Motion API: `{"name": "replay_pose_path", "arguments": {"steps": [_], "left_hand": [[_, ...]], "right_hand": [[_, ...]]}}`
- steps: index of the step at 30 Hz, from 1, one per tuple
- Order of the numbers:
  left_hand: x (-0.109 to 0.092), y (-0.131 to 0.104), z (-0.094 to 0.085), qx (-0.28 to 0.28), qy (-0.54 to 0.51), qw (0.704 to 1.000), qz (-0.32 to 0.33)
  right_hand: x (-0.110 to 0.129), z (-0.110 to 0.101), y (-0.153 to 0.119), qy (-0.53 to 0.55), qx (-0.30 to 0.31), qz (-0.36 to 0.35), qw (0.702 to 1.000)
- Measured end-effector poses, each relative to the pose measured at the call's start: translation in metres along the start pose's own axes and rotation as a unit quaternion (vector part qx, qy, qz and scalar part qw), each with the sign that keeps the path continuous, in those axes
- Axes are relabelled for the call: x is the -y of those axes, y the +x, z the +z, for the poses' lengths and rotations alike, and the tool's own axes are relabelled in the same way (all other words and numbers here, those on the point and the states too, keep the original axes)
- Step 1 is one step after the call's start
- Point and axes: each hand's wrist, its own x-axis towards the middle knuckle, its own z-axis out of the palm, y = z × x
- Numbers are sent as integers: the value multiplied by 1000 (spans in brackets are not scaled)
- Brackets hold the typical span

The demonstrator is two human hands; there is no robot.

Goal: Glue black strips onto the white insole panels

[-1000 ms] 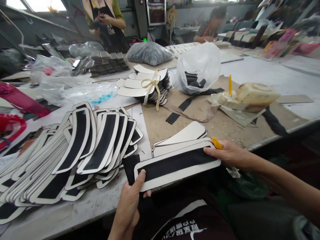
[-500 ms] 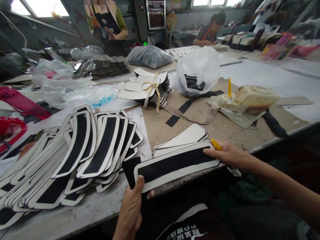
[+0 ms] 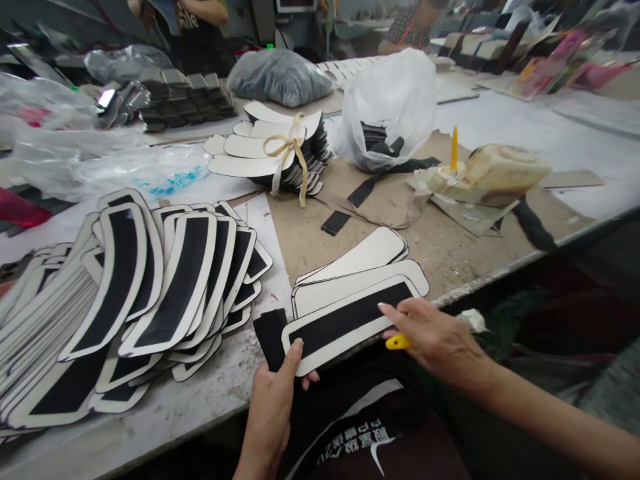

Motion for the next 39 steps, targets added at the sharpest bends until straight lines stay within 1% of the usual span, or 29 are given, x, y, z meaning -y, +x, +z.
{"name": "replay_pose_path", "arguments": {"steps": [1,3,5,7,12,17,22,26,29,32,35,39], "left_hand": [[0,0,1,-7,1,1000,-1],[1,1,2,-5,8,1000,0],[3,2,2,2,15,1000,5],[5,2,0,12,21,1000,6],[7,2,2,7,13,1000,-5],[3,-3,5,-2,3,1000,-1],[2,-3,4,15,3,1000,-5],[8,0,-1,46,17,999,2],[10,2,-4,57,15,998,7],[7,1,-4,66,17,998,11],[3,0,-3,76,29,997,8],[3,0,-3,73,37,997,-5]], "right_hand": [[8,7,0,14,8,-21,1000],[20,20,2,20,14,-39,999],[25,30,4,6,9,-46,999],[26,34,5,-6,5,-63,998],[23,32,5,-21,-7,-108,994],[23,31,3,-26,-14,-117,993],[22,33,0,-32,-25,-122,992],[20,36,-2,-36,-40,-135,989],[20,36,-1,-34,-54,-134,989],[23,34,2,-22,-41,-130,990],[25,33,4,-15,-27,-143,989],[25,35,1,-16,-19,-156,988]]}}
